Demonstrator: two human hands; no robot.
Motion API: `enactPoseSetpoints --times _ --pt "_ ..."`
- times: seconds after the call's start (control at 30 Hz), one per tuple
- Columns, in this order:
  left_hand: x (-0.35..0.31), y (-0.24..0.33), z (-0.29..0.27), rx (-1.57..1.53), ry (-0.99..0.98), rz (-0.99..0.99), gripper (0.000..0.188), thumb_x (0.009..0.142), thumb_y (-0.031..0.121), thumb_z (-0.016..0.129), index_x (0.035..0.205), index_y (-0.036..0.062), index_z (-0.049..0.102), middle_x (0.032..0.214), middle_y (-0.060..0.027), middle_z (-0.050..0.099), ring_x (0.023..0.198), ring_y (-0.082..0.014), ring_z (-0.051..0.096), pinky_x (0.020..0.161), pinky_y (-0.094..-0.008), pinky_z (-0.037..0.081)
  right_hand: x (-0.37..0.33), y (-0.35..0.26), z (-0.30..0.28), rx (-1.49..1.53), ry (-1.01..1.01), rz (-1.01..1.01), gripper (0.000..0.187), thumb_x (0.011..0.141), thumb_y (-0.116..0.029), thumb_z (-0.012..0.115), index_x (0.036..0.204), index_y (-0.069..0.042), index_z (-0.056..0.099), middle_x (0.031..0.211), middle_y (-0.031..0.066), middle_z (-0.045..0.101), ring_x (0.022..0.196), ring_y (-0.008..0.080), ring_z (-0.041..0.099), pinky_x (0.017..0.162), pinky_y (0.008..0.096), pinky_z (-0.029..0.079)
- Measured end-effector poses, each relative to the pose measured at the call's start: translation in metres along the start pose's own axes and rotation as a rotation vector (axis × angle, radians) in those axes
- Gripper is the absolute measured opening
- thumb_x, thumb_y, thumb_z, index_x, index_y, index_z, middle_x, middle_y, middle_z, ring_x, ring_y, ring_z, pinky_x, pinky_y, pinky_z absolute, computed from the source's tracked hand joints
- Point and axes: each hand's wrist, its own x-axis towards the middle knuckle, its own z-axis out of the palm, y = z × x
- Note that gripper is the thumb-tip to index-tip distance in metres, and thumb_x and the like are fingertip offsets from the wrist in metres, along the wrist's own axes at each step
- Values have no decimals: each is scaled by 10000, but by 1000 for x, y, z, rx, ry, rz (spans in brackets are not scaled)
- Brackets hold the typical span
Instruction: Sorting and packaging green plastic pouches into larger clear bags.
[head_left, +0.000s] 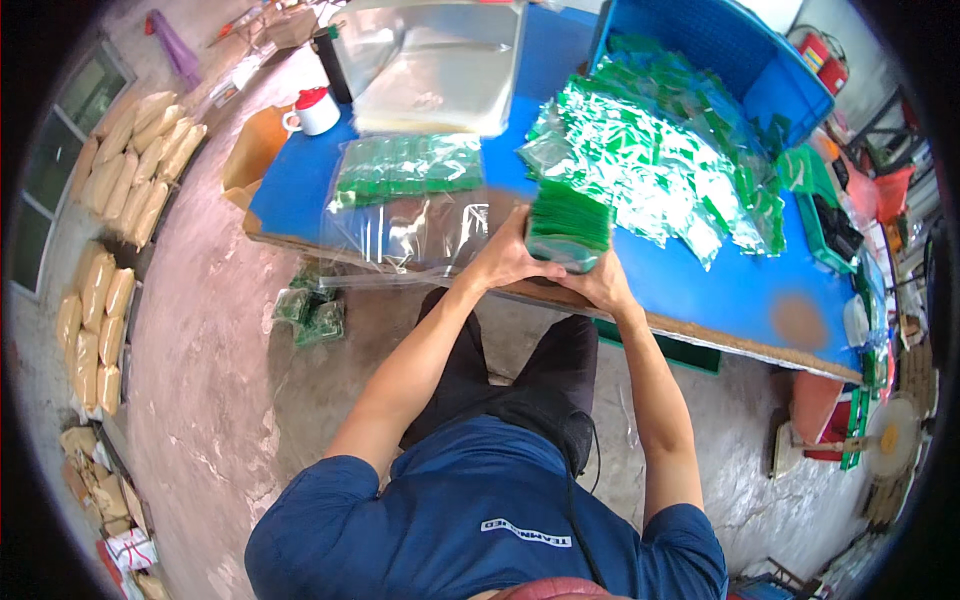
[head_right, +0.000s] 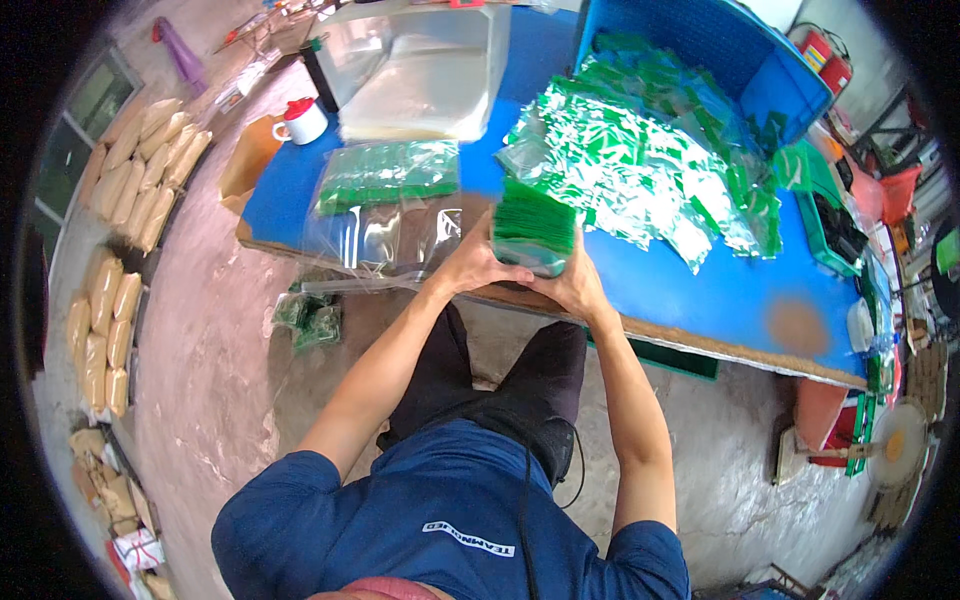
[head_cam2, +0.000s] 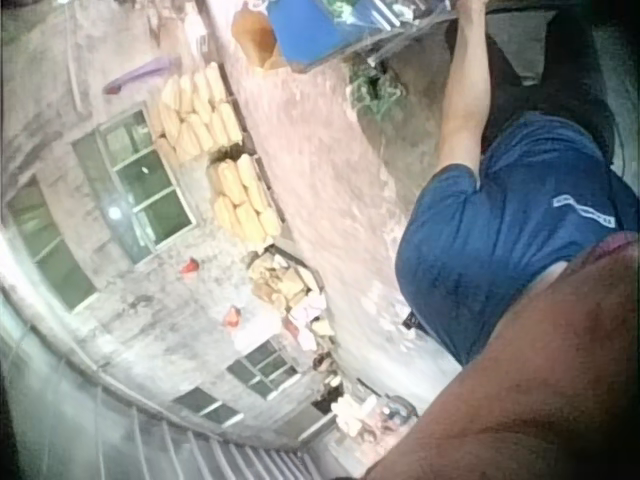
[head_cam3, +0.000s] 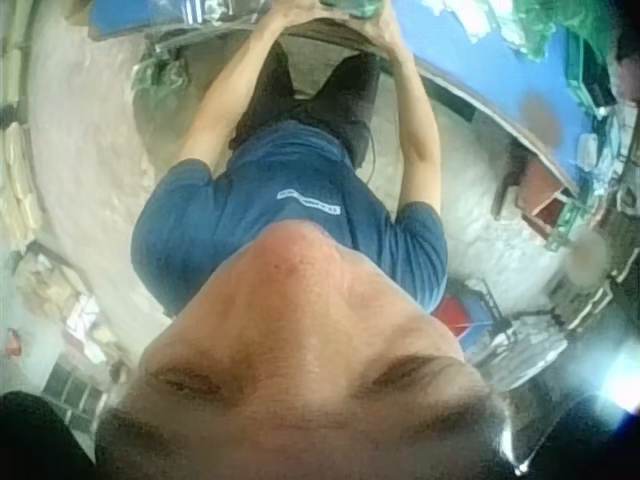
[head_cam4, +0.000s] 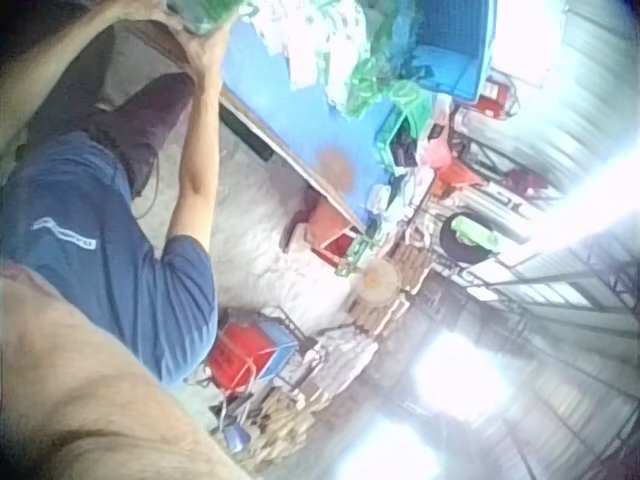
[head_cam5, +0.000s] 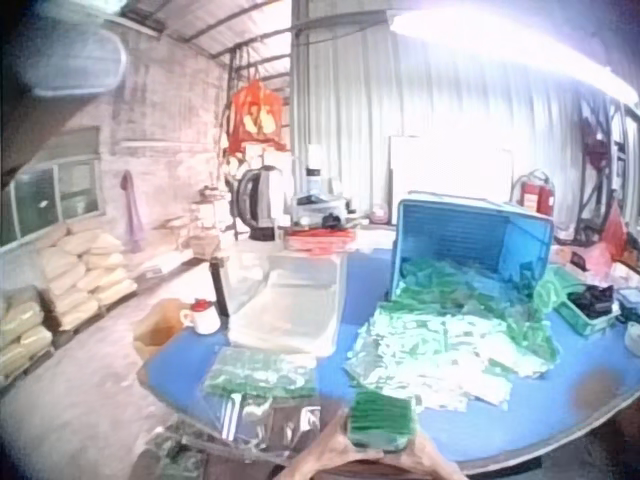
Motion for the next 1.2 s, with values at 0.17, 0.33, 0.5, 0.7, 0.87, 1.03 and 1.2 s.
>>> enactPoseSetpoints --times 0.17,0.33,0.5,0.7,0.87,1.03,1.2 --pt "0 1 1 131 -89 -21 895 571 301 958 1308 34 526 1254 -161 557 1189 -344 525 1039 -422 407 -4 7 -4 -27 -26 -30 1084 648 -225 904 1478 -20 239 1308 216 579 1200 364 577 1011 435 462" --pt "3 23 -9 22 -77 27 799 592 221 942 1271 28 568 1229 -138 627 1123 -289 589 1004 -393 441 1 -1 -1 -52 -37 -31 1044 630 -217 889 1454 -14 281 1273 261 580 1201 422 560 982 450 473" --pt "1 24 1 -176 -92 -16 708 635 186 922 1246 39 597 1188 -115 658 1100 -217 614 967 -348 470 -5 -1 2 -44 120 -148 948 628 -238 891 1365 -3 342 1172 268 602 1125 446 579 922 473 488" --pt "-17 36 -18 -407 -72 -263 705 658 150 889 1285 42 584 1274 -56 634 1137 -186 594 938 -349 480 -15 -68 -12 -168 6 -56 797 687 -367 875 1227 44 457 1025 279 644 971 472 630 863 467 501" --pt "-31 25 -17 -1453 4 -281 676 765 371 806 1333 93 566 1276 -62 616 1130 -278 594 1049 -456 451 -28 -52 -21 863 -99 381 928 890 -834 228 1198 -9 520 876 173 697 820 240 708 733 342 550" --pt "-27 21 -15 -1697 -84 -254 746 875 418 708 1409 13 378 1213 -156 535 1124 -292 550 1027 -474 467 -46 -69 11 1260 -395 686 1127 807 -905 276 1457 16 281 1004 252 682 881 325 714 793 416 581" --pt "-41 1 -22 -1589 -94 -234 753 940 453 599 1453 -19 314 1261 -214 534 1161 -367 555 1059 -521 443 -53 -94 50 1658 -588 708 1318 682 -969 390 1475 72 230 1285 334 540 1187 355 605 938 464 533"
